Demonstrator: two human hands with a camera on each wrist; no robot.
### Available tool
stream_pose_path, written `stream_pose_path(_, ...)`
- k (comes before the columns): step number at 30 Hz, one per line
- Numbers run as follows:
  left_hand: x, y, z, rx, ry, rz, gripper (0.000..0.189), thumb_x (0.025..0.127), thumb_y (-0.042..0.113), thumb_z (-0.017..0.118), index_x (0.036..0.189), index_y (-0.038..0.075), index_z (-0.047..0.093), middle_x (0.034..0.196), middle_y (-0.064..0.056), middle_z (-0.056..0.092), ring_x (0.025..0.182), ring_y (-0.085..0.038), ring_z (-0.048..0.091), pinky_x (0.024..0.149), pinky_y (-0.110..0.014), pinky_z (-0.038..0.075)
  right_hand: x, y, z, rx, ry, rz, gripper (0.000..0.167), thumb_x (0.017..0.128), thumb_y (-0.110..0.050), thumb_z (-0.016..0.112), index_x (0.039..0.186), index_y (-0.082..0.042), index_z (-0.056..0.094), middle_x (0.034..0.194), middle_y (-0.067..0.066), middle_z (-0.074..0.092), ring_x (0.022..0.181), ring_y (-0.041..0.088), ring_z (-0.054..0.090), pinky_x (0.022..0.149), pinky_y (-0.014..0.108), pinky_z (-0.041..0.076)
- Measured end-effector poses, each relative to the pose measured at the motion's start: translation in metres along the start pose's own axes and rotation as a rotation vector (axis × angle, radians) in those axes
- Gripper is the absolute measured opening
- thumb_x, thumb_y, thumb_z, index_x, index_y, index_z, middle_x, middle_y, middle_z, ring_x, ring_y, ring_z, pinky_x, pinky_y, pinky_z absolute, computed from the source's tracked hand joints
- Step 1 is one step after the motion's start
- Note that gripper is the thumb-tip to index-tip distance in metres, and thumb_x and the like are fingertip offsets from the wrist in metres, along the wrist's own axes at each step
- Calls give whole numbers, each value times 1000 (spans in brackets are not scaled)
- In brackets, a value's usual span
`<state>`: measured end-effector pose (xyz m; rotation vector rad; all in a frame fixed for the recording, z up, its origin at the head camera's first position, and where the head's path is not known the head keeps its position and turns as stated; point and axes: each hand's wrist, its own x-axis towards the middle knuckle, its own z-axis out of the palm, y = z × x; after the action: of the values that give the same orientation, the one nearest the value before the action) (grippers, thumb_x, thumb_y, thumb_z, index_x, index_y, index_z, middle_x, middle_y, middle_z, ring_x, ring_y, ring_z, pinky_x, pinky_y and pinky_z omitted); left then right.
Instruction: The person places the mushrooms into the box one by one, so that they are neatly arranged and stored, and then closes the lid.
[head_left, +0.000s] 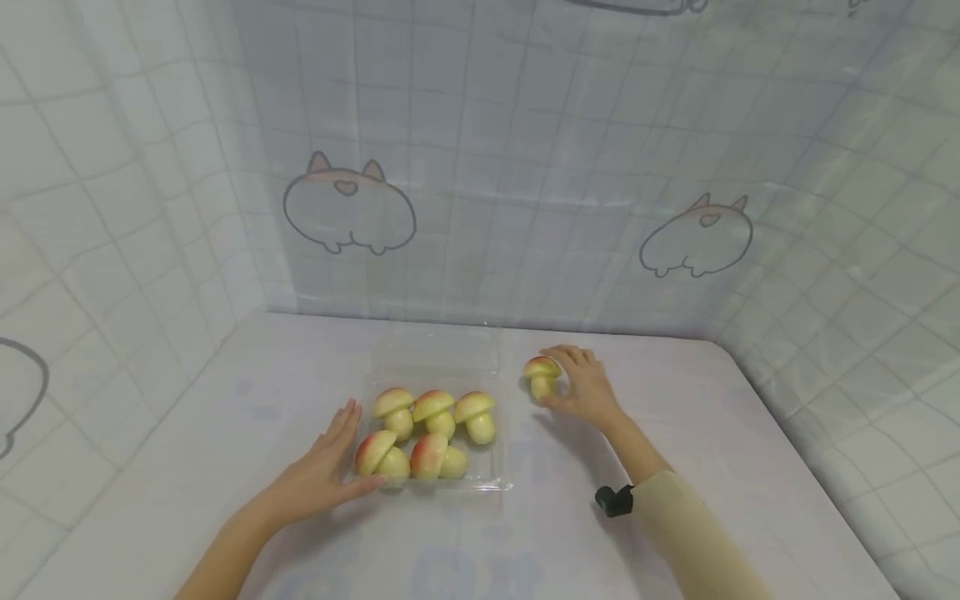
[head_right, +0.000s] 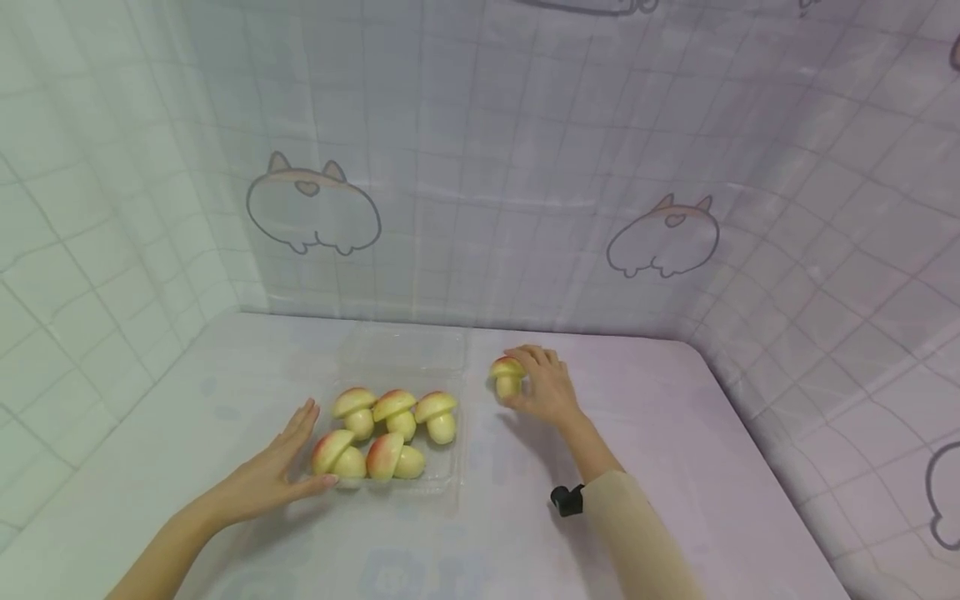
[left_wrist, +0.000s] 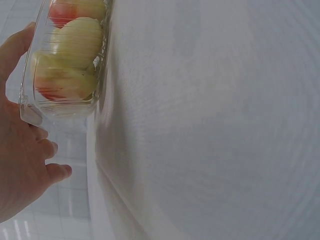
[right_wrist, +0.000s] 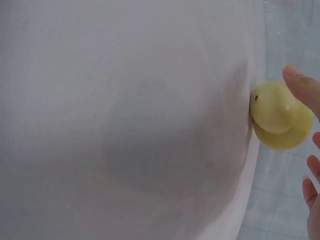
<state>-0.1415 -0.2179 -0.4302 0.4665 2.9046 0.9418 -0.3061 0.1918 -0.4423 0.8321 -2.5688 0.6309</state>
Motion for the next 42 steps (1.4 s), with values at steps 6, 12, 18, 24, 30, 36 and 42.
stream_pose_path(6, -1, 2, 1, -1, 1, -2, 108, 84, 54, 67, 152, -4, 7, 157, -25, 2, 142, -45, 7, 109, -65, 14, -1, -1, 6, 9, -39, 39, 80, 66, -33, 89, 135, -14, 53, 135, 12, 50, 116, 37, 43, 90, 56, 39)
stream_pose_path(12, -2, 3, 0, -11, 5, -2, 108, 84, 54, 67, 151, -6, 8, 157, -26, 2, 143, -45, 6, 109, -65, 14, 2, -5, 9, -76, -123, 108, 87, 67, -35, 88, 140, -13, 47, 137, 14, 48, 119, 38, 45, 90, 55, 41)
stream_pose_path(18, -1, 3, -1, -23, 2, 3, 108, 84, 53, 68, 152, -4, 5, 157, -26, 1, 142, -47, 5, 108, -66, 13, 7, -17, 8, -173, -195, 142, 84, 67, -35, 88, 136, -11, 46, 129, 11, 52, 108, 33, 54, 82, 48, 46)
stream_pose_path(24, -1, 3, -2, -18, 1, 1, 108, 84, 53, 68, 152, -3, 5, 157, -27, 1, 141, -48, 6, 108, -67, 14, 5, -24, 5, -178, -223, 176, 82, 63, -33, 90, 129, -8, 47, 118, 11, 55, 100, 31, 58, 81, 45, 47)
stream_pose_path(30, -1, 2, -2, -19, -6, 3, 109, 84, 53, 68, 152, -3, 4, 157, -26, 0, 142, -47, 5, 108, -67, 13, -2, -25, 2, -193, -241, 136, 81, 61, -38, 88, 125, -9, 47, 113, 9, 55, 96, 28, 59, 78, 42, 47)
stream_pose_path(36, -1, 1, -1, -25, -11, 6, 108, 84, 53, 67, 152, -4, 5, 157, -26, 0, 143, -45, 4, 109, -67, 13, -4, -32, -9, -129, -138, 117, 77, 63, -35, 85, 126, -11, 48, 115, 7, 57, 96, 25, 58, 76, 39, 46)
stream_pose_path(42, 0, 0, 0, -38, -14, -1, 109, 85, 54, 67, 152, -3, 3, 158, -24, -2, 143, -44, 3, 109, -66, 12, 5, -53, -26, -42, -8, -48, 79, 62, -34, 87, 128, -14, 48, 117, 3, 57, 100, 20, 57, 75, 36, 44)
